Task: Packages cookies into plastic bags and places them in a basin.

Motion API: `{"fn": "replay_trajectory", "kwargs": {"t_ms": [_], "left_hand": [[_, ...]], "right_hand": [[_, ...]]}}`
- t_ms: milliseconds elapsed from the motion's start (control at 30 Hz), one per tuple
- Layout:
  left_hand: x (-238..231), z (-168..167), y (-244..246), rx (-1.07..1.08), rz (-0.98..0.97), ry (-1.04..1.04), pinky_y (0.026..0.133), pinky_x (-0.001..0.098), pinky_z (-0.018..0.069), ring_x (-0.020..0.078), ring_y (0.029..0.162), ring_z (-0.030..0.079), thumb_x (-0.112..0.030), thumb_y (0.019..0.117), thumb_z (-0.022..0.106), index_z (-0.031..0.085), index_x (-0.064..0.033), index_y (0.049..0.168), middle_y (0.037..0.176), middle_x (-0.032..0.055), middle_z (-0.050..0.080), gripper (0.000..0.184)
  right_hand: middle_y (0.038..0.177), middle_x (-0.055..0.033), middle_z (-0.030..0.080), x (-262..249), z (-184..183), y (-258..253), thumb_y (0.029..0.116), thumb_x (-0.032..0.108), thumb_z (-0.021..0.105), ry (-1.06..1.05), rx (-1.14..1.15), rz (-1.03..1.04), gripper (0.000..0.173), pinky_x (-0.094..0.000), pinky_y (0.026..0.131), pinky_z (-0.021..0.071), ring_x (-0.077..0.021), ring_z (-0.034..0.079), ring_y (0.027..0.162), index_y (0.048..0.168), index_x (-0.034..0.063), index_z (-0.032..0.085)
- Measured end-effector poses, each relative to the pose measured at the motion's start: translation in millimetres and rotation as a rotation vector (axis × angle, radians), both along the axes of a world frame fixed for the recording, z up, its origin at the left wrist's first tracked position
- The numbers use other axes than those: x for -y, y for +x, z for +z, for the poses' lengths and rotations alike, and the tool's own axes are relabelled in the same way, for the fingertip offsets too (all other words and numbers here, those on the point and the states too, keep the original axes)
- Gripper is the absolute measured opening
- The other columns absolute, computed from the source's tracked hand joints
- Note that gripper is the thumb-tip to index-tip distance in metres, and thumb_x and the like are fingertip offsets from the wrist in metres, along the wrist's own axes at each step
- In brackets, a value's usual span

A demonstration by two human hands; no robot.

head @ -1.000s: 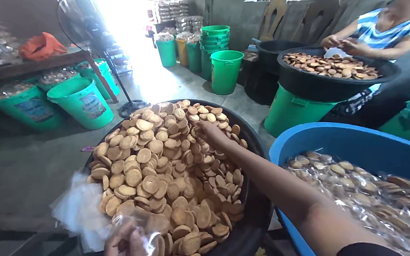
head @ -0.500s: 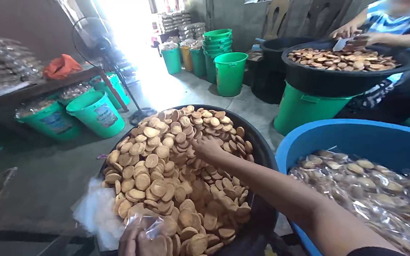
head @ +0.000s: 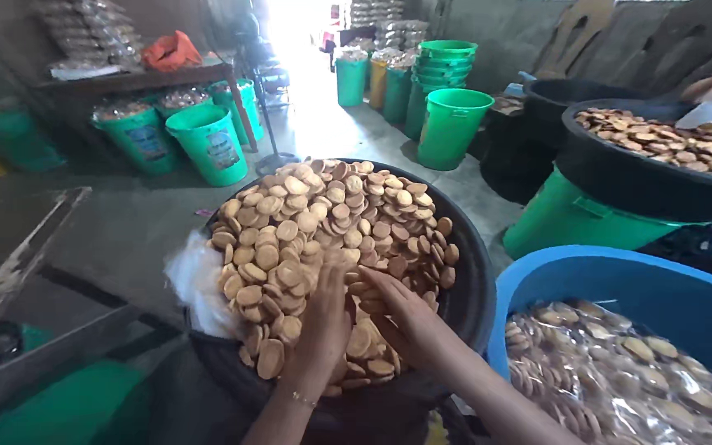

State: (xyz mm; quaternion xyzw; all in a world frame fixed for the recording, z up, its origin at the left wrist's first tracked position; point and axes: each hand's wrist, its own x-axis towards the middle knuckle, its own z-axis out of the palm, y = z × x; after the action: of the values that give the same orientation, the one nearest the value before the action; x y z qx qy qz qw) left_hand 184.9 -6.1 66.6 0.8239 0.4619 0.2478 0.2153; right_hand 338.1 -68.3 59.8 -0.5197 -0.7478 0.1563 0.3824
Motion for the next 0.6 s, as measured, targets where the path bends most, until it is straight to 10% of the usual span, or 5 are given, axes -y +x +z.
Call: {"fn": "replay_trajectory", "kwargs": {"t_ms": [100, 300, 433, 600], "left_hand": [[14, -20, 5, 0.044, -0.004, 0.182, 0.08, 0.0453, 0.0608, 0.0366, 0.102, 0.07, 0.011, 0.0837, 0.067, 0.051, 0.0001, 0.145, 0.144, 0.0235, 0.052, 0.065], [32, -37, -2, 0.061, 0.046, 0.515, 0.07, 0.0385, 0.0613, 0.0312, 0.087, 0.073, 0.013, 0.0822, 0.063, 0.063, -0.004, 0.136, 0.138, 0.0232, 0.058, 0.056], [53, -37, 0, 0.157, 0.012, 0.585, 0.082, 0.0327, 0.0593, 0.026, 0.103, 0.071, 0.007, 0.0879, 0.059, 0.068, -0.0031, 0.127, 0.131, 0.0198, 0.064, 0.042], [87, -28, -11, 0.158, -0.247, 0.583, 0.078, 0.0251, 0.0588, 0.0174, 0.097, 0.072, 0.0, 0.091, 0.063, 0.07, -0.0064, 0.123, 0.131, 0.0145, 0.066, 0.034]], "right_hand": [[0.14, -0.0185, 0.06, 9, -5, -3, 0.1024, 0.011, 0.054, -0.101, 0.012, -0.018, 0.054, -0.0374, 0.102, 0.054, -0.0228, 0.065, 0.122, 0.153, -0.0027, 0.04], [0.133, -0.0133, 0.062, 8, -6, -18, 0.0998, 0.001, 0.047, -0.521, -1.133, 0.133, 0.055, -0.0339, 0.1, 0.0562, -0.0159, 0.067, 0.112, 0.154, -0.0005, 0.035], [0.137, -0.0157, 0.061, 3, -31, -43, 0.0987, 0.002, 0.053, -0.123, -0.767, 0.043, 0.048, -0.0241, 0.101, 0.0532, -0.0065, 0.064, 0.116, 0.144, -0.0108, 0.045], [0.129, -0.0149, 0.065, -6, -22, -32, 0.0958, 0.002, 0.056, -0.286, -0.896, 0.037, 0.05, -0.0347, 0.085, 0.0638, -0.019, 0.072, 0.102, 0.145, -0.0042, 0.048]]}}
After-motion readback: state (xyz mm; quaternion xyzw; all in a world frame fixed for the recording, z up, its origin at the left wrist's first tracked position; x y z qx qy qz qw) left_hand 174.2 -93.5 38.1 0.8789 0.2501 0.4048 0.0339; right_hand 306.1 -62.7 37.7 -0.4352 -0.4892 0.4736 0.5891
